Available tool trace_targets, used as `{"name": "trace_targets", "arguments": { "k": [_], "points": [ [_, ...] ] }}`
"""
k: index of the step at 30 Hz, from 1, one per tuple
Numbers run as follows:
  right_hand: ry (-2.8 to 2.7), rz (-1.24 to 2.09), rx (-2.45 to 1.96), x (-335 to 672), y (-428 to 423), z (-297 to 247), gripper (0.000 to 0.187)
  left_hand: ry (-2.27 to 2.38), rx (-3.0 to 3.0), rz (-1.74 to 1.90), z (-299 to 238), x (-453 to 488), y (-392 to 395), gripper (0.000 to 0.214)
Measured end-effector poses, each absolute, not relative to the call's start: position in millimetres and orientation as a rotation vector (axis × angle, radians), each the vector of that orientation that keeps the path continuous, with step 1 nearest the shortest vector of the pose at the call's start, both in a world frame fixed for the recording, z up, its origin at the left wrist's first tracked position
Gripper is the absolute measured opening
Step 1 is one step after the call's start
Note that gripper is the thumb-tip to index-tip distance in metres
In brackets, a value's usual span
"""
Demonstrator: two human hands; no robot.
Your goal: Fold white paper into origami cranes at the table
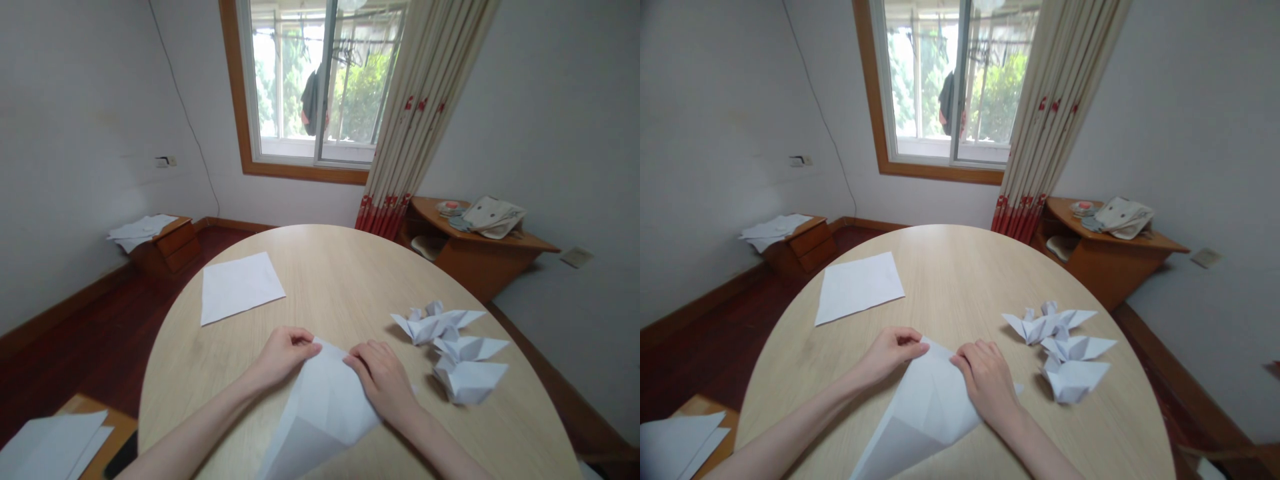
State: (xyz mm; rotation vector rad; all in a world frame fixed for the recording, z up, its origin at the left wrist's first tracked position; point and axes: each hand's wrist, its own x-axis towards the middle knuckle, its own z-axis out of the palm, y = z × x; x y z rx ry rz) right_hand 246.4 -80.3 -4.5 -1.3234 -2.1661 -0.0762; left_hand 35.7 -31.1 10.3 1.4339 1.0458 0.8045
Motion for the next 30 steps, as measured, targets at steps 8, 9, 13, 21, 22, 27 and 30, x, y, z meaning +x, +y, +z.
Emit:
{"name": "trace_targets", "arguments": {
  "k": [8, 9, 13, 21, 22, 27, 30],
  "points": [
    [-2.219, -0.103, -1.275, 249, -78, -9, 0.040, 1.036, 1.421, 0.762, 5, 36, -28, 0.031],
    [-2.227, -0.103, -1.271, 249, -78, -9, 0.040, 1.053, 1.423, 0.749, 5, 36, -28, 0.030],
    [-2.258, -0.101, -1.263, 248, -77, -9, 0.036, 1.097, 1.421, 0.661, 9, 36, -29, 0.026],
    [-2.300, -0.116, -1.274, 250, -73, -10, 0.034, 1.104, 1.595, 0.642, 8, 28, -24, 0.025],
    [-2.297, -0.113, -1.282, 250, -73, -10, 0.034, 1.123, 1.642, 0.658, 7, 28, -23, 0.024],
    [-2.274, -0.079, -1.320, 250, -72, -10, 0.033, 1.173, 1.730, 0.666, 3, 27, -21, 0.019],
    [-2.245, -0.061, -1.336, 252, -72, -9, 0.031, 1.201, 1.744, 0.683, 2, 28, -20, 0.017]
  ]
}}
